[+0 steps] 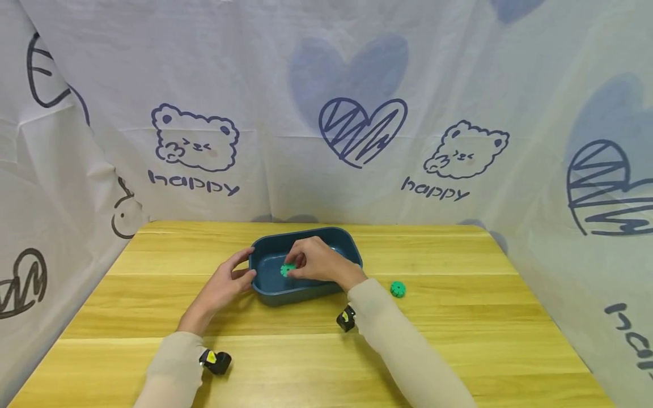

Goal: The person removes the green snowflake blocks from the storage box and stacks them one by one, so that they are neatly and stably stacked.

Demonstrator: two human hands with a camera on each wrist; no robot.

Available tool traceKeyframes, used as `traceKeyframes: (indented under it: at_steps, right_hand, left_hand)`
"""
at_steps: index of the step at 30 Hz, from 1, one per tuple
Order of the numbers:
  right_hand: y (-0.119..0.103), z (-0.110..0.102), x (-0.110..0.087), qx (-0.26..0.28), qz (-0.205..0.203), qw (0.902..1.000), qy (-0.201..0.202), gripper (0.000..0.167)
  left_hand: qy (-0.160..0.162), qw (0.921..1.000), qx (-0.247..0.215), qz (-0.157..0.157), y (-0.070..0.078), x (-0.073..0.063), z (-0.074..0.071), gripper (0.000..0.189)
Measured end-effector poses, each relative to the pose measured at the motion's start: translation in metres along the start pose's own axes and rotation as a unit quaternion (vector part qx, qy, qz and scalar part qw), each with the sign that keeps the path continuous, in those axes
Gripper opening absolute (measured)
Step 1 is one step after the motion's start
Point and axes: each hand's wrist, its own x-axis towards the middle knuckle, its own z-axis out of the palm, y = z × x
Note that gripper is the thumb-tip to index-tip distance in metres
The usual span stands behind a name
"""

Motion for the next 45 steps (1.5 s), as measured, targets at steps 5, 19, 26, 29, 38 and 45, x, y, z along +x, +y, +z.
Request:
traceKeyframes:
  at_steps: [5,19,26,29,38,45]
  right_hand:
    - [0.0,-0.013,-0.018,0.0,-0.017,0.9997,0.018,0.017]
    - [0.018,-0.034,-0.081,-0.022,-0.008,0.9977,0.063,0.017]
    - [0.031,-0.041,-0.109,-0.005,0.008,0.9953,0.097,0.015]
    - [0.038,-0.044,-0.12,-0.006,0.019,0.9932,0.114,0.015]
    - [0.058,-0.052,-0.15,-0.01,0.033,0.9889,0.145,0.017]
    - [0.072,-0.055,-0.167,-0.005,0.051,0.9838,0.172,0.019]
  left_hand:
    - [0.002,1.0,0.002,-0.003,-0.001,0.001,0.0,0.063]
    - [0.001,1.0,0.001,-0.001,-0.003,0.002,-0.001,0.062]
    - [0.0,1.0,-0.005,-0.002,-0.003,0.003,-0.001,0.062]
    - [0.0,1.0,-0.006,-0.005,-0.002,0.002,-0.001,0.062]
    - [0.003,1.0,0.0,-0.004,-0.003,0.002,-0.001,0.062]
    - [-0.001,1.0,-0.004,-0.003,-0.003,0.002,-0.002,0.062]
